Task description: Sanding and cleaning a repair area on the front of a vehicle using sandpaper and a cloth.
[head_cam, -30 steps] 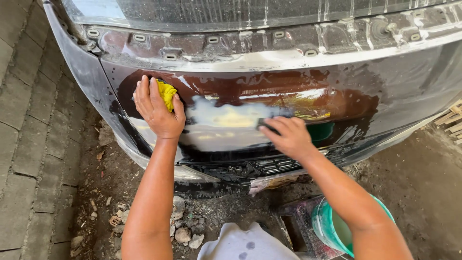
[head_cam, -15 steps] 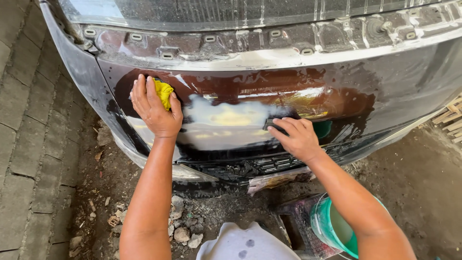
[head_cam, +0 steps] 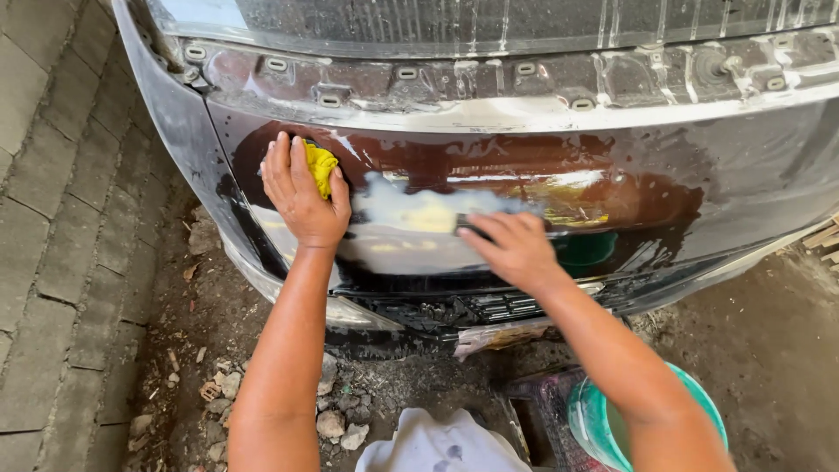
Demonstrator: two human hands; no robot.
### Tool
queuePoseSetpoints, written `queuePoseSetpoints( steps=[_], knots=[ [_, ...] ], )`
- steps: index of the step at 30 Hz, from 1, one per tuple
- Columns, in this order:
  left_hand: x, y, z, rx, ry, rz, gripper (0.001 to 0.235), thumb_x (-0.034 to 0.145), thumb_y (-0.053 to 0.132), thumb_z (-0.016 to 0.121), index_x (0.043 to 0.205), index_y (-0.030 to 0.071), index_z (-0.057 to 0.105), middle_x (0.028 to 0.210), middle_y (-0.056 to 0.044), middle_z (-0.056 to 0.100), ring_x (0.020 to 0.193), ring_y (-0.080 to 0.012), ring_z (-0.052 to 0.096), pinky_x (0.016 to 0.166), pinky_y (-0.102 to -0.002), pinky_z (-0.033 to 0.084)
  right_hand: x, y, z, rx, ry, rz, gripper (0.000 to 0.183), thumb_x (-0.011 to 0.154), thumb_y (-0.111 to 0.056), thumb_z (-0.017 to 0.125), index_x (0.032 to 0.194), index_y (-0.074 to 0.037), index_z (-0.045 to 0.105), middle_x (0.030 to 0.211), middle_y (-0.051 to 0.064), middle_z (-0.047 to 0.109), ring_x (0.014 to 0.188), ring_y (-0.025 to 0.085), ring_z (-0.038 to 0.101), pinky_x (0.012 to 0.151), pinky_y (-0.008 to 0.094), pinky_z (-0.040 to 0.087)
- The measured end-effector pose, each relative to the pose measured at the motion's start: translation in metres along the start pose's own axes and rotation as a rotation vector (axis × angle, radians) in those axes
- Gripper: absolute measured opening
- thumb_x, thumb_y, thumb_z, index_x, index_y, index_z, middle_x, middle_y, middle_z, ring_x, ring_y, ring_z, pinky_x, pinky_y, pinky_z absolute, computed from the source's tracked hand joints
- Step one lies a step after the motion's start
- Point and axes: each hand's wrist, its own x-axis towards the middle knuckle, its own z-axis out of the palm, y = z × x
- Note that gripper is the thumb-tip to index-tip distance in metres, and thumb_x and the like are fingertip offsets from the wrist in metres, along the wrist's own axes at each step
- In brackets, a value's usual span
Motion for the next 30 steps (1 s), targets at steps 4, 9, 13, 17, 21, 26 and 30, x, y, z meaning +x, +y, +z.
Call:
queuePoseSetpoints(
  steps=[4, 9, 13, 17, 21, 26, 30],
  knots=[
    [0.002, 0.0, 0.003, 0.01, 0.003, -0.008, 0.062, 0.101, 0.028, 0.068, 0.152, 0.0, 0.046, 0.158, -0.022, 0.045, 0.147, -0.0456, 0.041, 0.125, -0.06, 0.027, -0.012, 0.005, -0.02, -0.003, -0.025, 0.036, 0.044, 0.086, -0.01, 0.068, 0.128, -0.021, 0.07, 0.132, 0.001, 0.067, 0.116, 0.021, 0.063, 0.091, 0.041, 0.041],
    [-0.001, -0.002, 0.001, 0.001, -0.003, 0.004, 0.062, 0.101, 0.027, 0.069, 0.152, 0.0, 0.045, 0.158, -0.022, 0.044, 0.148, -0.0451, 0.041, 0.125, -0.06, 0.028, 0.06, -0.042, 0.024, 0.07, 0.031, -0.128, 0.044, 0.089, -0.012, 0.066, 0.133, -0.017, 0.067, 0.137, 0.004, 0.062, 0.117, 0.023, 0.06, 0.097, 0.041, 0.044],
    [0.0, -0.005, -0.002, 0.006, -0.012, 0.008, 0.063, 0.101, 0.028, 0.069, 0.152, 0.0, 0.046, 0.158, -0.022, 0.044, 0.147, -0.0451, 0.042, 0.124, -0.06, 0.028, 0.097, -0.069, 0.035, 0.132, 0.013, -0.146, 0.044, 0.088, -0.013, 0.065, 0.132, -0.014, 0.065, 0.137, 0.004, 0.063, 0.117, 0.023, 0.058, 0.094, 0.041, 0.044],
    [-0.001, -0.005, 0.001, -0.009, -0.016, 0.022, 0.063, 0.1, 0.028, 0.07, 0.151, 0.0, 0.046, 0.157, -0.023, 0.044, 0.147, -0.0453, 0.042, 0.124, -0.06, 0.028, 0.068, -0.05, 0.023, 0.096, -0.039, -0.104, 0.044, 0.089, -0.012, 0.065, 0.133, -0.016, 0.065, 0.138, 0.003, 0.063, 0.118, 0.022, 0.059, 0.094, 0.04, 0.043],
    [-0.001, -0.004, 0.003, -0.005, 0.004, 0.017, 0.063, 0.1, 0.028, 0.071, 0.151, 0.001, 0.046, 0.157, -0.022, 0.044, 0.147, -0.045, 0.042, 0.124, -0.06, 0.029, 0.035, -0.027, 0.001, 0.02, -0.003, -0.066, 0.043, 0.09, -0.011, 0.066, 0.133, -0.02, 0.065, 0.135, 0.001, 0.062, 0.115, 0.022, 0.061, 0.093, 0.04, 0.042],
    [-0.001, -0.004, 0.002, -0.004, 0.002, 0.014, 0.064, 0.1, 0.028, 0.071, 0.151, 0.0, 0.045, 0.157, -0.022, 0.044, 0.147, -0.0446, 0.041, 0.124, -0.06, 0.028, 0.061, -0.044, 0.016, 0.035, 0.01, -0.098, 0.044, 0.089, -0.012, 0.066, 0.133, -0.019, 0.067, 0.136, 0.001, 0.062, 0.116, 0.021, 0.061, 0.095, 0.038, 0.042],
    [-0.001, -0.006, 0.0, -0.009, -0.019, 0.021, 0.063, 0.1, 0.028, 0.07, 0.151, 0.0, 0.046, 0.158, -0.022, 0.043, 0.147, -0.0443, 0.041, 0.124, -0.06, 0.028, 0.106, -0.076, 0.037, 0.128, 0.004, -0.133, 0.043, 0.09, -0.014, 0.065, 0.132, -0.016, 0.065, 0.138, 0.001, 0.063, 0.116, 0.022, 0.06, 0.092, 0.038, 0.042]
  ],
)
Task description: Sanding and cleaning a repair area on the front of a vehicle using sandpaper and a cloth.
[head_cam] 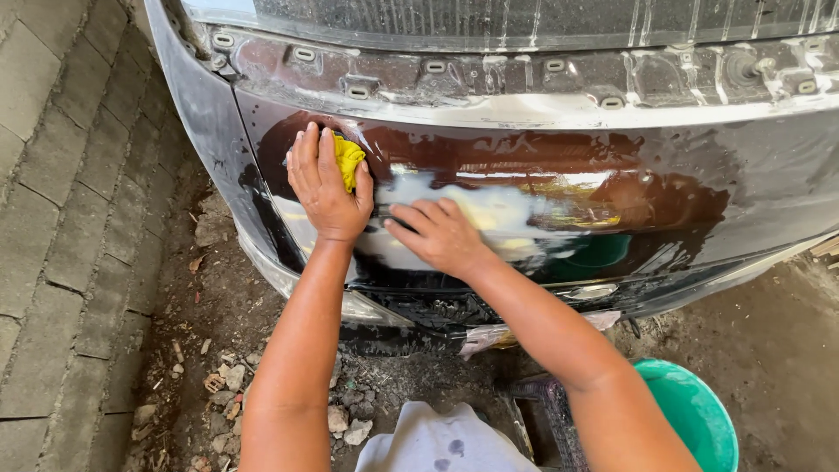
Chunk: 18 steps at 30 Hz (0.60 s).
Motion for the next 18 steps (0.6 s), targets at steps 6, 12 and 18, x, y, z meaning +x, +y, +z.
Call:
queuePoseSetpoints(
  steps=[6, 12, 18],
  knots=[
    [0.0, -0.001, -0.001, -0.016, -0.003, 0.015, 0.063, 0.101, 0.028, 0.071, 0.151, 0.0, 0.046, 0.157, -0.022, 0.044, 0.147, -0.0448, 0.041, 0.124, -0.06, 0.028, -0.04, 0.018, -0.023, -0.037, -0.011, 0.036, 0.047, 0.089, -0.011, 0.064, 0.135, -0.018, 0.067, 0.141, 0.002, 0.061, 0.123, 0.02, 0.06, 0.099, 0.039, 0.043],
    [0.002, 0.003, 0.0, -0.021, 0.024, 0.006, 0.062, 0.103, 0.028, 0.069, 0.152, -0.001, 0.046, 0.158, -0.022, 0.044, 0.147, -0.0454, 0.041, 0.125, -0.06, 0.028, -0.127, 0.045, -0.073, -0.196, -0.004, 0.196, 0.04, 0.089, -0.015, 0.072, 0.128, -0.024, 0.071, 0.133, 0.001, 0.067, 0.118, 0.02, 0.063, 0.095, 0.041, 0.04],
    [0.001, 0.008, 0.002, 0.005, 0.038, -0.031, 0.062, 0.101, 0.028, 0.069, 0.152, 0.0, 0.046, 0.158, -0.022, 0.045, 0.148, -0.0452, 0.041, 0.125, -0.06, 0.027, -0.091, 0.034, -0.033, -0.146, -0.009, 0.123, 0.042, 0.089, -0.011, 0.07, 0.128, -0.027, 0.072, 0.135, 0.0, 0.066, 0.12, 0.02, 0.064, 0.097, 0.038, 0.041]
  ],
)
